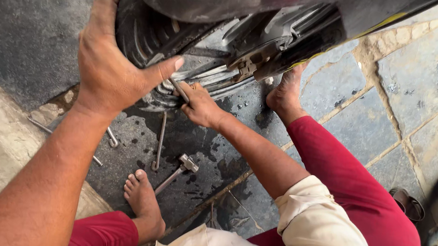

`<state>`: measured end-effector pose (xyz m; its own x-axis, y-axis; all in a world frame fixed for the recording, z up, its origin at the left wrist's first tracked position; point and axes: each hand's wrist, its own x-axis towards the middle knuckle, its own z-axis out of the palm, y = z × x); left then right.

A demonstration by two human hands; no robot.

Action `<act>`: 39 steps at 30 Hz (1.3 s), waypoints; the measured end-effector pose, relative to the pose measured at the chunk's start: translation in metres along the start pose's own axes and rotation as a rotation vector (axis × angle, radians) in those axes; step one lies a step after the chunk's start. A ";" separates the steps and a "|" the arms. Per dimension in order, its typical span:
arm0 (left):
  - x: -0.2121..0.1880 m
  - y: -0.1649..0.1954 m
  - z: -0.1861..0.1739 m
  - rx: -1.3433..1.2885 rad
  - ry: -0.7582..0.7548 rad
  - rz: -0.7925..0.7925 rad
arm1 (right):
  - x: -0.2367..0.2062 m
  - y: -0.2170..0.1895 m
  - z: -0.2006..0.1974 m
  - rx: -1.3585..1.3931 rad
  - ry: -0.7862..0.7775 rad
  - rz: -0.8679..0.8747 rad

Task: The person sits on the ground beside a motorcycle and works on the front wheel, holding the tire steady with one hand while using a spanner and a metal rod on the wheel hub and rim area. They reposition around the wheel and continue loosening and prying at the wheel components.

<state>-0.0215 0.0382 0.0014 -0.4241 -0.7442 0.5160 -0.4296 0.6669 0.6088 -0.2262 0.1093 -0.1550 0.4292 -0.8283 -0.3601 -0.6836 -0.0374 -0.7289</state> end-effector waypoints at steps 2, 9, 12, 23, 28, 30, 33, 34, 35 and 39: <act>-0.001 0.000 0.001 0.003 -0.007 -0.010 | 0.001 0.004 -0.001 0.049 -0.004 -0.095; -0.003 0.001 0.001 0.030 0.001 0.003 | -0.012 0.017 -0.003 0.151 0.074 -0.142; -0.001 0.000 0.002 0.017 -0.001 -0.006 | -0.019 0.014 0.000 0.144 0.118 -0.270; -0.003 -0.005 0.004 -0.005 -0.001 -0.025 | -0.095 0.009 -0.060 -0.197 0.188 -0.081; -0.006 -0.011 0.005 0.067 0.013 0.059 | -0.078 -0.013 -0.074 -0.422 0.035 0.126; -0.009 -0.011 0.005 0.069 0.015 0.064 | -0.068 -0.024 -0.076 -0.499 -0.062 0.163; -0.011 -0.010 0.004 0.038 0.006 0.024 | -0.055 -0.037 -0.082 -0.569 -0.172 0.174; -0.011 -0.009 0.004 0.035 0.006 0.015 | -0.051 -0.041 -0.083 -0.572 -0.237 0.236; -0.011 -0.009 0.004 0.058 0.018 0.024 | -0.047 -0.044 -0.082 -0.577 -0.297 0.293; -0.009 -0.009 0.005 0.036 0.032 0.013 | -0.040 -0.043 -0.054 -0.428 -0.192 0.294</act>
<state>-0.0175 0.0389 -0.0121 -0.4043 -0.7357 0.5434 -0.4526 0.6772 0.5801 -0.2460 0.1136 -0.0779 0.2567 -0.7231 -0.6412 -0.9526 -0.0770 -0.2945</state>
